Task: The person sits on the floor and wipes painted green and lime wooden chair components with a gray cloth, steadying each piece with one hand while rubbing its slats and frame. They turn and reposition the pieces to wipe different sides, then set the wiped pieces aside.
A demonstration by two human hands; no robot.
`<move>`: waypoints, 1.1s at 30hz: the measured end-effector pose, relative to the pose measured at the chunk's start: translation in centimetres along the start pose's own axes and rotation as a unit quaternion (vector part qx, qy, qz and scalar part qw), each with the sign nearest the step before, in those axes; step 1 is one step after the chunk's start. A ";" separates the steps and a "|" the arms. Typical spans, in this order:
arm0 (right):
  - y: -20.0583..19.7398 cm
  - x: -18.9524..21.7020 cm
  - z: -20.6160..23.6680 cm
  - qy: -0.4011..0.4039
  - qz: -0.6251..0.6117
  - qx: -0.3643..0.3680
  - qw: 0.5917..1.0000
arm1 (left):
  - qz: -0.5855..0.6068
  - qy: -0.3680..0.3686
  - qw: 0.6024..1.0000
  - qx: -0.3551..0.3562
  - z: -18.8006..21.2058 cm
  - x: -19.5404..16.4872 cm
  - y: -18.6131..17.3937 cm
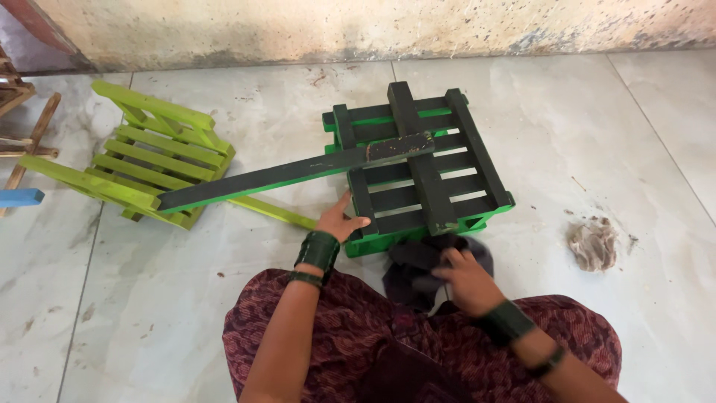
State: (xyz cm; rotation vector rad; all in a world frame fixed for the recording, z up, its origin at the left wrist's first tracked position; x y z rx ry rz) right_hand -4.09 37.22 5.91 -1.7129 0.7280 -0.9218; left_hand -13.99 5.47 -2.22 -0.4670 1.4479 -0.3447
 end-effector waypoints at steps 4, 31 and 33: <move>-5.2 -3.0 2.5 0.237 -0.206 -0.015 0.949 | 0.032 0.008 0.999 -0.038 1.9 0.2 1.4; -2.8 -17.5 -34.0 0.387 -0.517 -0.471 0.601 | -0.057 0.002 0.965 -0.256 5.2 -2.2 4.1; -1.8 -17.0 -35.9 0.385 -0.465 -0.434 0.668 | -0.051 0.008 0.965 -0.256 5.2 -2.2 4.1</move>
Point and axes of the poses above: each hand's wrist, its own z-axis away from the middle knuckle, its own y-axis out of the palm, x = y × z, the point moved 2 cm from there along -z, towards the middle knuckle, and after that the axes turned 13 degrees about -x, right-handed, at the moved point
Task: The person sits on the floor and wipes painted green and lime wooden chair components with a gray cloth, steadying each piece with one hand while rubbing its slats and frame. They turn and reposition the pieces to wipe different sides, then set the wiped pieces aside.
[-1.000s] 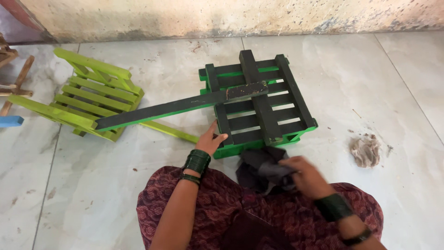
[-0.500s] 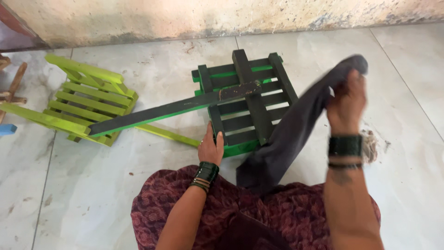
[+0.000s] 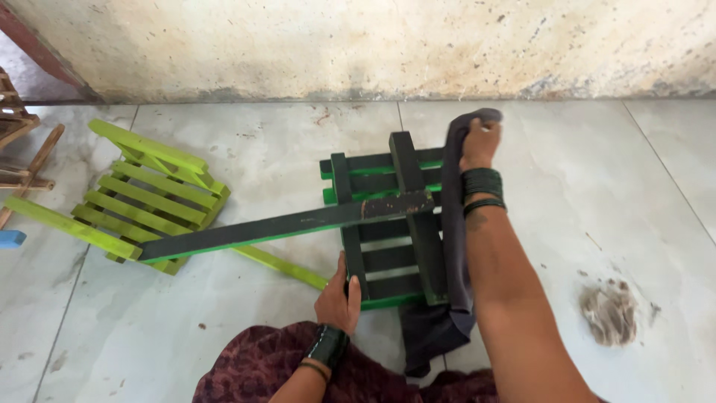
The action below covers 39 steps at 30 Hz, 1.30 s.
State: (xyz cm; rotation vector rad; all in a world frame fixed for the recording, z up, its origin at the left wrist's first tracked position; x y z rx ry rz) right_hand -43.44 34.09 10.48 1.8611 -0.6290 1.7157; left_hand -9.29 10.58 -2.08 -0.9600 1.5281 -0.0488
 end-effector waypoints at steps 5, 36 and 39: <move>4.4 -3.4 2.5 -0.111 0.215 0.175 0.954 | -0.033 -0.041 0.998 0.038 -0.2 0.2 0.2; -13.7 -3.8 10.1 0.020 0.275 0.379 0.884 | 0.009 0.043 0.998 -0.034 -0.2 0.0 0.7; -15.1 -2.2 11.8 -0.115 0.315 0.390 0.858 | -0.003 0.029 0.999 -0.014 -0.3 0.1 0.8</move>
Point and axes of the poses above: each hand's wrist, its own z-axis away from the middle knuckle, its own y-axis out of the palm, x = y × z, the point moved 2 cm from there along -z, towards the middle knuckle, and after that the axes turned 13 degrees about -x, right-handed, at the moved point
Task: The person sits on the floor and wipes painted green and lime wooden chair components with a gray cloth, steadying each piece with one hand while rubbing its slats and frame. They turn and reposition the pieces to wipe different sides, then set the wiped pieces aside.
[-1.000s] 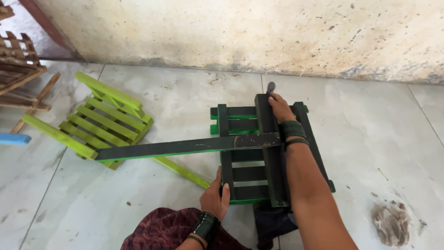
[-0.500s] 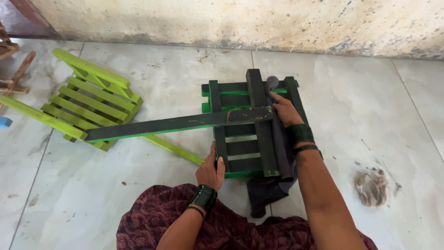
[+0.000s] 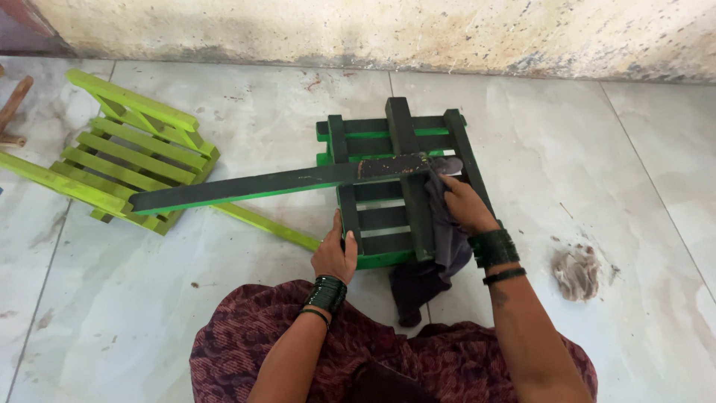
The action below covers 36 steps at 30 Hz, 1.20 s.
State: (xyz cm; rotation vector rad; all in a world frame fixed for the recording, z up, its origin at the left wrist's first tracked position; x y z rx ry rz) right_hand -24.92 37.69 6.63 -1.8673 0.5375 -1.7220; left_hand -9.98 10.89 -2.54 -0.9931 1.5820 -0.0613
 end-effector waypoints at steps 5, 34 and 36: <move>-1.4 0.9 4.9 0.057 0.102 -0.006 0.993 | -0.018 -0.023 0.999 0.016 0.0 0.0 0.2; -6.7 4.9 -13.3 -0.164 0.186 -0.259 0.934 | 0.005 -0.036 0.999 -0.001 0.0 -0.3 -0.6; -3.9 2.3 -14.9 -0.109 0.307 -0.264 0.908 | 0.003 -0.042 0.999 0.006 0.0 -0.2 -0.5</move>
Point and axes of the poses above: each hand's wrist, its own z-axis away from the middle knuckle, its own y-axis out of the palm, x = y × z, the point moved 2 cm from there along -z, towards the middle knuckle, and after that the axes turned 13 degrees about -x, right-handed, at the moved point
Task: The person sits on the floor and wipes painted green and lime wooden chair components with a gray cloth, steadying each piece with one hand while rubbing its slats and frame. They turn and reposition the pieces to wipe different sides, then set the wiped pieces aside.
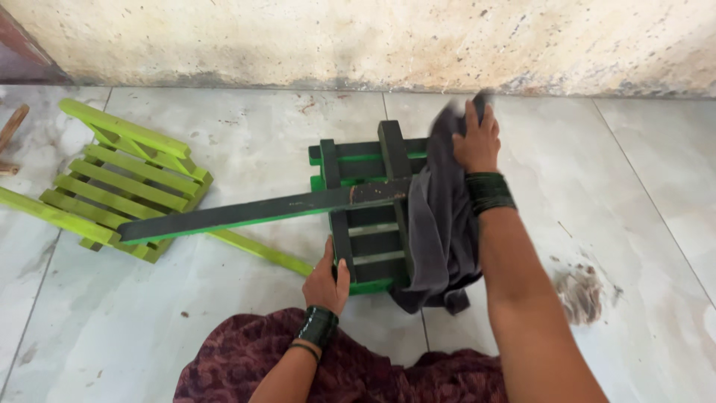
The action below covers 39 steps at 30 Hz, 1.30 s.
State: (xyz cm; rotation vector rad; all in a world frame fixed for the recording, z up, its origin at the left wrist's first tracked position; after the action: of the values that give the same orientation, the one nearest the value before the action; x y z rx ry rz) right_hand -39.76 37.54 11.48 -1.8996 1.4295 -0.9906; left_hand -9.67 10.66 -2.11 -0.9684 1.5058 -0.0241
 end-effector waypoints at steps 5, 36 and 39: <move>5.6 0.3 1.1 0.013 0.019 0.104 0.994 | 0.012 0.026 0.999 -0.023 0.1 0.0 -0.1; -2.7 -8.0 15.7 0.052 0.037 0.074 0.995 | 0.082 0.063 0.994 0.044 -3.2 0.5 0.5; -2.7 -7.5 15.9 0.025 -0.053 0.009 0.998 | 0.036 0.001 0.993 0.108 -3.0 -0.1 -0.4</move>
State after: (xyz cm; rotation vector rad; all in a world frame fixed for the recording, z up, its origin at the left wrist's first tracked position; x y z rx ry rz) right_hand -26.40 45.54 2.83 -1.9673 1.3553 -1.1037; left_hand -11.95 8.89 -1.14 -0.7401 1.5048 -0.1341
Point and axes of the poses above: each hand's wrist, its own z-axis away from the middle knuckle, its own y-axis out of the palm, x = y × z, the point moved 2 cm from there along -z, towards the middle knuckle, and after that the axes turned 13 degrees about -x, right-handed, at the moved point
